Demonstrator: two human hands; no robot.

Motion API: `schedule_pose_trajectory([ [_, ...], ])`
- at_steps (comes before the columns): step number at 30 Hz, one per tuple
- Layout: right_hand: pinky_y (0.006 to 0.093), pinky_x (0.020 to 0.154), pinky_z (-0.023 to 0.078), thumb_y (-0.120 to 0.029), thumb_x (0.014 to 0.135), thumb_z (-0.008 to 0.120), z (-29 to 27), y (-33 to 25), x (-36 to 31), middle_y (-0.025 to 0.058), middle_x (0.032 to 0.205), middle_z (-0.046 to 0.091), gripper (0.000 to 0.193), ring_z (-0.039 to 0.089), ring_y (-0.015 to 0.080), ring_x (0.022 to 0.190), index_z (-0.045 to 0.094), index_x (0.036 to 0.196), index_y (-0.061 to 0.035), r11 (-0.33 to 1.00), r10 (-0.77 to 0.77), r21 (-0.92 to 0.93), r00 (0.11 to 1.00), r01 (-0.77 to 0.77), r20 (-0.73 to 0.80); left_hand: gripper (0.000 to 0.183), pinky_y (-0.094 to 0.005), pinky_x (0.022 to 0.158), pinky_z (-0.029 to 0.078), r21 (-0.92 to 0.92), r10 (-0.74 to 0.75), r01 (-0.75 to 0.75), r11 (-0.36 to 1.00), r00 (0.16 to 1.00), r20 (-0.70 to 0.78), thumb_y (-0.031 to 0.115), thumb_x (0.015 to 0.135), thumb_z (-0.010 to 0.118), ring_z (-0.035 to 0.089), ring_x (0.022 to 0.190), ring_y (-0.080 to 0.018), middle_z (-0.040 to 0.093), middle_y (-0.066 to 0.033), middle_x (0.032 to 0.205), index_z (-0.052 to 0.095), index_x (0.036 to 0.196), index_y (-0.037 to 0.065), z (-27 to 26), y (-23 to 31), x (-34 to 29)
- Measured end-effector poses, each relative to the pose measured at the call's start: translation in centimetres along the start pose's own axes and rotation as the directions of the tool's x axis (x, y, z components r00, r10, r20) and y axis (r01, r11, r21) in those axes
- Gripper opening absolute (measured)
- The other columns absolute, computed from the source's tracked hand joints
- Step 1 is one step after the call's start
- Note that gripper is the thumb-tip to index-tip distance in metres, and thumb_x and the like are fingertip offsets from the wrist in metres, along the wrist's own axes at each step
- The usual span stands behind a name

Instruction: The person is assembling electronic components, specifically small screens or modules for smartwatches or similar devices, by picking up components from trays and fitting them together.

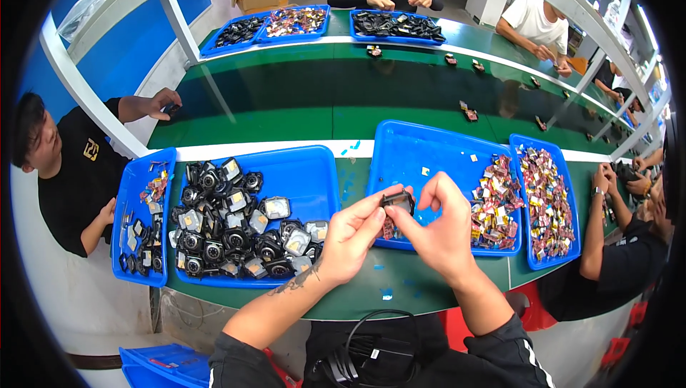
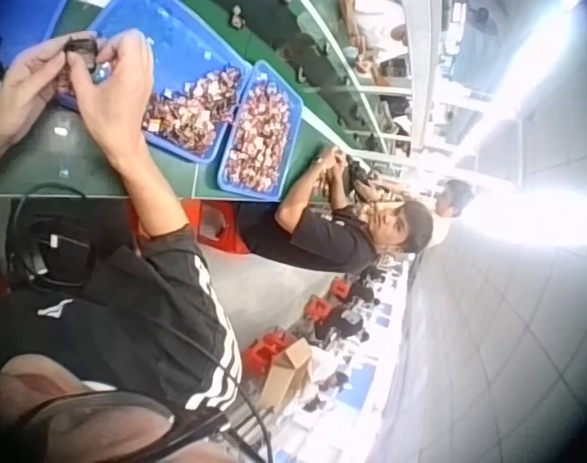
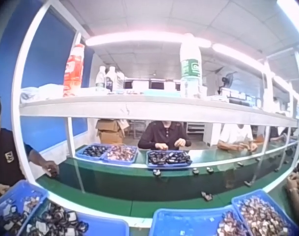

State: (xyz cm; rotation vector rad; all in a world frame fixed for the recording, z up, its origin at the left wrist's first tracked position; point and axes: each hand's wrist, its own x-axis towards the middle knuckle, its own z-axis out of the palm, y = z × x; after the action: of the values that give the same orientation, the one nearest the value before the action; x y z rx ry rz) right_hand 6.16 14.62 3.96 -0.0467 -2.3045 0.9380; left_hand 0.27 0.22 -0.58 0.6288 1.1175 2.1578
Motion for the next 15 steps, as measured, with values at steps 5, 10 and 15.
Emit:
schedule_pose_trajectory([
  [5,0.0331,0.062,0.046,-0.013,0.063,0.087,0.2,1.0,-1.2,0.0072,0.076,0.057,0.035,0.057,0.0217,0.070,0.061,0.085,-0.0049,0.968,-0.176,0.173,0.983,0.183,-0.055,0.039,-0.0369,0.100,0.048,-0.178,0.008,-0.033,0.983,0.990,-0.142,0.013,0.101,0.047,0.057,0.119,-0.0237,0.055,-0.0192,0.132,0.043,0.136,-0.004,0.7,0.4,0.3],
  [10,0.0341,0.062,0.048,-0.009,0.067,0.082,0.7,1.2,-2.0,0.0083,0.083,0.062,0.034,0.060,0.0271,0.071,0.067,0.097,-0.0047,0.872,-0.477,-0.116,0.879,0.475,0.010,0.037,-0.0378,0.097,0.051,-0.180,0.001,-0.036,0.983,0.982,-0.191,0.007,0.100,0.046,0.058,0.118,-0.0276,0.056,-0.0211,0.129,0.037,0.136,0.003,0.5,0.3,0.5],
  [15,0.0240,0.067,0.050,0.000,0.085,0.070,0.7,-0.2,-1.8,0.0055,0.092,0.066,0.015,0.064,0.0122,0.081,0.066,0.098,-0.0010,0.744,0.284,0.597,0.951,-0.300,0.125,0.037,-0.0338,0.093,0.053,0.269,0.300,-0.251,0.930,0.941,-0.159,0.001,0.097,0.048,0.062,0.112,-0.0253,0.058,-0.0192,0.125,0.046,0.134,0.004,0.0,0.8,-0.2],
])
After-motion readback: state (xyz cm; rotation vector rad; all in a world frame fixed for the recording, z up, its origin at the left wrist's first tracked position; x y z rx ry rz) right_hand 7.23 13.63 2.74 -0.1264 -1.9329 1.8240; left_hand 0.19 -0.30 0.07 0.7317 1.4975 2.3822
